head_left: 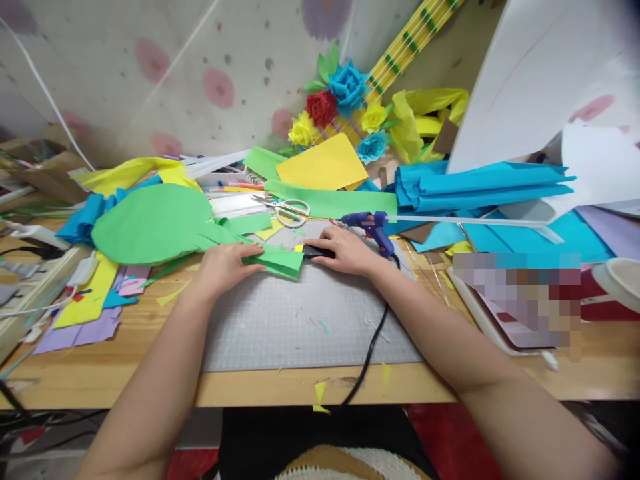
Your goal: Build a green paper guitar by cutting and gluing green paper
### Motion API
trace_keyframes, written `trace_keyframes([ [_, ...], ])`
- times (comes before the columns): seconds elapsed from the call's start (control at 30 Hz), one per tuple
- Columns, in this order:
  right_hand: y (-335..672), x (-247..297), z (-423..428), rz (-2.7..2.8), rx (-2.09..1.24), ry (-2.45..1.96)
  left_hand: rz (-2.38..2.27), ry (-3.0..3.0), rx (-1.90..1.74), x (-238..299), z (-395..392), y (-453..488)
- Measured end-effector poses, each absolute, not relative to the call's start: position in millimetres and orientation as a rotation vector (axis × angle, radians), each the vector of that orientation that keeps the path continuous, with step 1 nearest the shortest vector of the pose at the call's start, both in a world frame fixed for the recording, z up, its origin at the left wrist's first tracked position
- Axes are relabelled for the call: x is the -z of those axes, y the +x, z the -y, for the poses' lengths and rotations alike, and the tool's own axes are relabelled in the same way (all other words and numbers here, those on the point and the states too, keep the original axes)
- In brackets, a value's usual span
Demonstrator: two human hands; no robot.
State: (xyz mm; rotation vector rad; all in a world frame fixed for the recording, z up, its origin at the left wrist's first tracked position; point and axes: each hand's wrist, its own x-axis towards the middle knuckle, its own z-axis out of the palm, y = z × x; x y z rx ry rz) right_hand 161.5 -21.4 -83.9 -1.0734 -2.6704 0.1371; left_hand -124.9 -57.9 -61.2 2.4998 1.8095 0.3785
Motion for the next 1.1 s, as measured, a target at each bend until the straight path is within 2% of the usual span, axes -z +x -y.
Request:
trace_keyframes([
  [0.7,146,81,8,2.711,-0.09,-0.97,-1.795,2.396,-0.407,64,56,-127],
  [1.1,152,82,3,2.701,-0.163,-1.032,-1.845,2.353,-0.298,59,58,-122],
])
